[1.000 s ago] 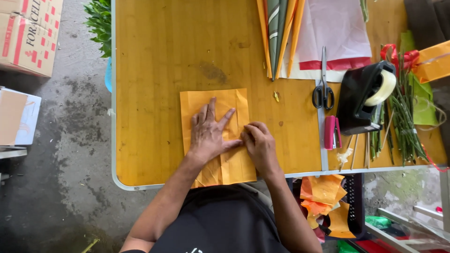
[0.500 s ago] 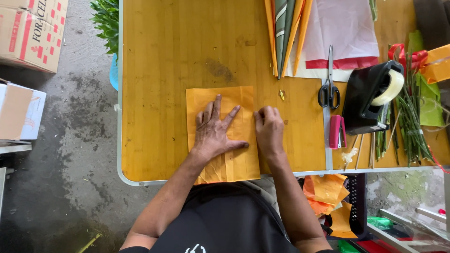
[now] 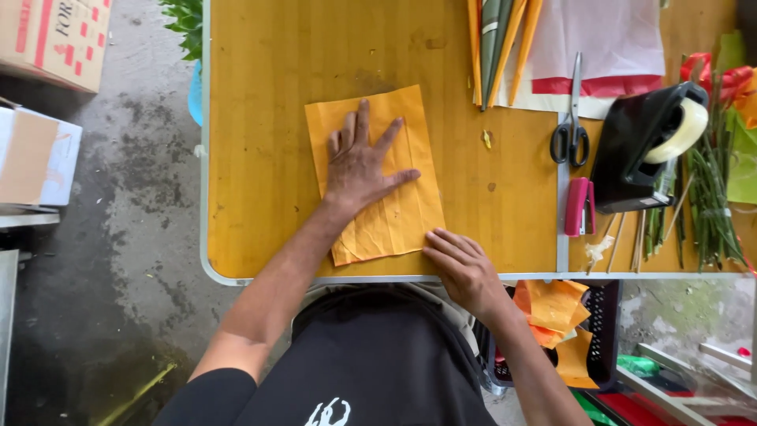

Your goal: The person folds an orange sheet of wrapping paper around a flower stem on a wooden table. They secure the wrapped paper with a stapler and then repeat the process with another sheet of paper.

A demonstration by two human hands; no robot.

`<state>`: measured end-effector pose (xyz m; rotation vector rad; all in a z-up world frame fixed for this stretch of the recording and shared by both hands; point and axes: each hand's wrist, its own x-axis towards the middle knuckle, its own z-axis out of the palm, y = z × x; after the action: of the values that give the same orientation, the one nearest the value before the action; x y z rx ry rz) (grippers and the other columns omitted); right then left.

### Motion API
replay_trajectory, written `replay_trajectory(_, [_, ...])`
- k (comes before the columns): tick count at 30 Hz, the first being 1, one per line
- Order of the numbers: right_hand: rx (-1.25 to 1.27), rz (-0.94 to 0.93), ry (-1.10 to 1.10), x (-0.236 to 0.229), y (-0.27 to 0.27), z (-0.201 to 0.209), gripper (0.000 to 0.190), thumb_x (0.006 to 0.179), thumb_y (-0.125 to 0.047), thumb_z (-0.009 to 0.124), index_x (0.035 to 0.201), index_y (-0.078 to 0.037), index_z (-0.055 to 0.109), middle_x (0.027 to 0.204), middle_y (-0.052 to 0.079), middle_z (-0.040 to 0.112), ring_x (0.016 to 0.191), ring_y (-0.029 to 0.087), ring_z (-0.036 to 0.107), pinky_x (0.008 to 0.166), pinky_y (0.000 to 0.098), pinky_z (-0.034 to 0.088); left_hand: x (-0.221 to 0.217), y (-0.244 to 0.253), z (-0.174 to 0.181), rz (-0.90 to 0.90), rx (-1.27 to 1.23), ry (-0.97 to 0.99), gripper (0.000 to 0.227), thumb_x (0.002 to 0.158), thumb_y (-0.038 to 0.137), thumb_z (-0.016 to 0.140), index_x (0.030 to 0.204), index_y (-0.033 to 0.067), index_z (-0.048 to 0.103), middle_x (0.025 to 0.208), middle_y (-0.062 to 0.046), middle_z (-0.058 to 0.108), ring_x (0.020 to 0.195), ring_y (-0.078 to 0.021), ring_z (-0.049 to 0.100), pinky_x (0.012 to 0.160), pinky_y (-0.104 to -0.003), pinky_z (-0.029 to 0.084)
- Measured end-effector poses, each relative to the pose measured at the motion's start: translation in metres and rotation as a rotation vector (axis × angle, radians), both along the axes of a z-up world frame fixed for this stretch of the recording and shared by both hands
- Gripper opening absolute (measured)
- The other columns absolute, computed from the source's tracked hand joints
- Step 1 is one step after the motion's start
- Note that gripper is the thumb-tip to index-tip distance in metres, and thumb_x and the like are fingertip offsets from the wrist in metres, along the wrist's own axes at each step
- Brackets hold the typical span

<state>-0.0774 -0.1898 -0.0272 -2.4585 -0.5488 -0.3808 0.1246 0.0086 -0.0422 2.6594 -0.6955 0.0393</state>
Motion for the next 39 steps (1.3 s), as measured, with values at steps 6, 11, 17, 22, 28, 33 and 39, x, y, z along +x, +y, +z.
replay_trajectory(6, [0.033,-0.107,-0.014,-0.011,0.007,0.002,0.024,0.094,-0.012,0.067,0.115,-0.015,0.076,0.132,0.005,0.072,0.13,0.027,0.064,0.105,0.0417,0.047,0.007,0.005,-0.026,-0.133,-0.1,-0.194,0.081,0.1,0.078,0.033,0.161,0.0248,0.038,0.161,-0.027,0.033,0.149,-0.0427,0.035,0.111,-0.058,0.033])
replay_trajectory(11, [0.094,-0.164,-0.047,-0.011,0.013,-0.001,0.025,0.09,-0.008,0.068,0.112,-0.016,0.078,0.127,0.005,0.075,0.125,0.025,0.067,0.104,0.0393,0.048,-0.038,0.052,-0.025,-0.343,0.004,-0.256,0.078,0.094,0.081,0.037,0.154,0.0338,0.049,0.164,-0.015,0.038,0.155,-0.0361,0.026,0.12,-0.06,0.017])
replay_trajectory(17, [0.094,-0.219,-0.008,-0.012,0.018,0.009,0.019,0.09,-0.009,0.071,0.106,-0.016,0.08,0.121,0.003,0.077,0.12,0.024,0.069,0.102,0.0371,0.051,-0.009,0.105,0.002,-0.045,0.125,-0.03,0.076,0.099,0.073,0.043,0.155,0.0224,0.049,0.163,-0.018,0.039,0.15,-0.0383,0.035,0.12,-0.067,0.017])
replay_trajectory(22, [0.321,-0.389,0.099,0.01,0.023,0.014,0.022,0.095,-0.013,0.07,0.116,-0.009,0.078,0.117,0.014,0.077,0.112,0.034,0.071,0.093,0.0419,0.057,-0.005,0.095,-0.011,0.104,-0.02,0.065,0.074,0.096,0.062,0.058,0.156,0.0201,0.046,0.16,-0.018,0.043,0.15,-0.0366,0.037,0.119,-0.068,0.014])
replay_trajectory(28, [0.151,-0.548,0.36,0.028,0.033,0.016,0.07,0.082,-0.025,0.082,0.147,-0.011,0.057,0.13,0.024,0.059,0.115,0.046,0.063,0.094,0.0557,0.055,-0.071,0.068,0.019,0.359,-0.614,-0.043,0.031,0.101,0.021,0.065,0.129,0.0055,0.069,0.12,-0.018,0.069,0.114,-0.037,0.067,0.1,-0.048,0.05])
replay_trajectory(33, [0.527,-0.53,0.512,0.048,0.044,0.023,0.08,0.077,-0.006,0.078,0.152,-0.013,0.052,0.081,0.009,0.071,0.066,0.018,0.063,0.063,0.0325,0.051,-0.113,0.045,0.015,0.355,-1.003,0.535,0.039,0.099,0.023,0.068,0.132,0.0032,0.066,0.119,-0.021,0.074,0.105,-0.0251,0.075,0.089,-0.036,0.06])
replay_trajectory(39, [-0.01,-0.649,0.311,0.069,0.053,0.042,0.068,0.087,-0.019,0.074,0.152,-0.016,0.054,0.148,0.03,0.046,0.127,0.046,0.056,0.109,0.0584,0.042,-0.094,0.017,0.033,0.267,-1.106,0.607,0.046,0.1,0.024,0.069,0.136,-0.0028,0.061,0.124,-0.028,0.068,0.113,-0.0321,0.071,0.094,-0.042,0.059])
